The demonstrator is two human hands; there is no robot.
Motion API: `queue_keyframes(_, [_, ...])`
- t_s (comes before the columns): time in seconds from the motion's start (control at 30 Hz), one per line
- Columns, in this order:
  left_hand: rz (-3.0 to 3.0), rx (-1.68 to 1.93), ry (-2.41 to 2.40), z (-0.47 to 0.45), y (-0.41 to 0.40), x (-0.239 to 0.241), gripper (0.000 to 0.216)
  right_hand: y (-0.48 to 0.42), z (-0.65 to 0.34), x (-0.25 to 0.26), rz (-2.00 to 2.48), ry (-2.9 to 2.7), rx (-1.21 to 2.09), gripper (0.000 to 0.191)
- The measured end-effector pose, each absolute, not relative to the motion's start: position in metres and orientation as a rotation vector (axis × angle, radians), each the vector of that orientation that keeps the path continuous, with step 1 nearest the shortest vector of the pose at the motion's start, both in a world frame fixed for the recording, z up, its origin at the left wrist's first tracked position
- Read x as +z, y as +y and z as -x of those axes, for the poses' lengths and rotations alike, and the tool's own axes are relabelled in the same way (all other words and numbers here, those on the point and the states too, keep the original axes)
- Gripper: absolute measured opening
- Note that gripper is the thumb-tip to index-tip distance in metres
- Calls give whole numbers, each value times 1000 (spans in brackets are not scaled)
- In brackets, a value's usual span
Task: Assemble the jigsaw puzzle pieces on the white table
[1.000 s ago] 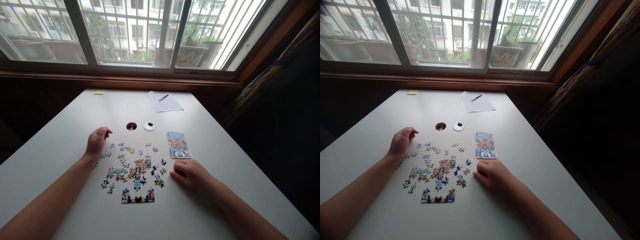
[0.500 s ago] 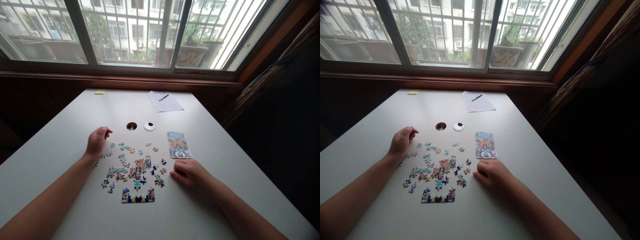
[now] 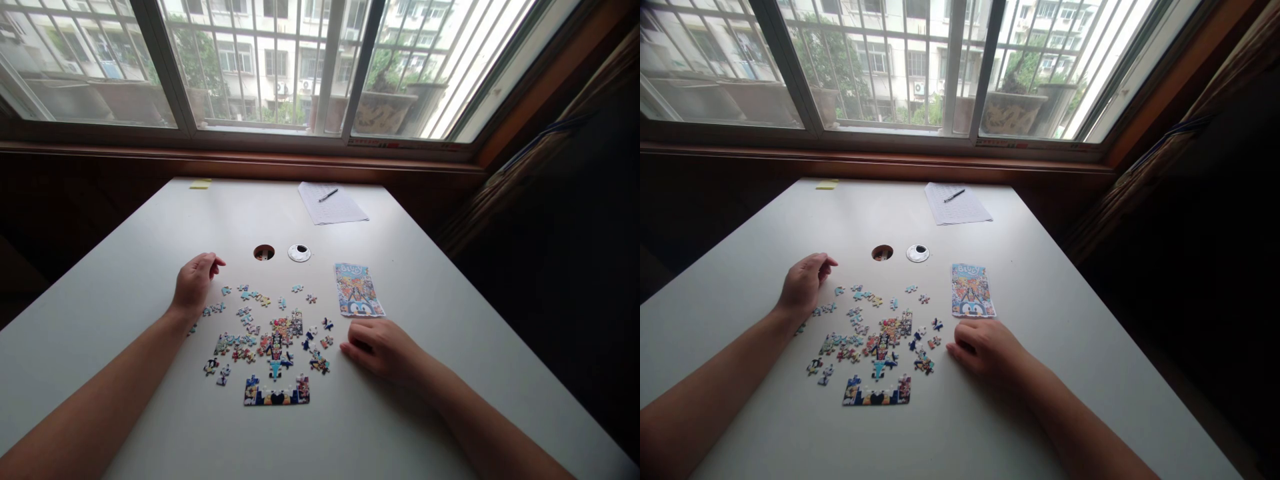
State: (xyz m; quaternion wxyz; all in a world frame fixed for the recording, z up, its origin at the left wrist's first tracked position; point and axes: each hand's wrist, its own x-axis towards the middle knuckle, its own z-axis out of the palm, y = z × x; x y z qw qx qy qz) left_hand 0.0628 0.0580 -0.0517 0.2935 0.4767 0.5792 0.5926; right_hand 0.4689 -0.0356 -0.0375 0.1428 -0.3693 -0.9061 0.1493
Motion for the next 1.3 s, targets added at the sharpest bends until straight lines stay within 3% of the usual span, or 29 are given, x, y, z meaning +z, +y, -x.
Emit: queue_keyframes(1.3, [-1165, 1597, 1495, -63, 58, -52, 27, -36, -469, -38, 1085, -2635, 421, 30])
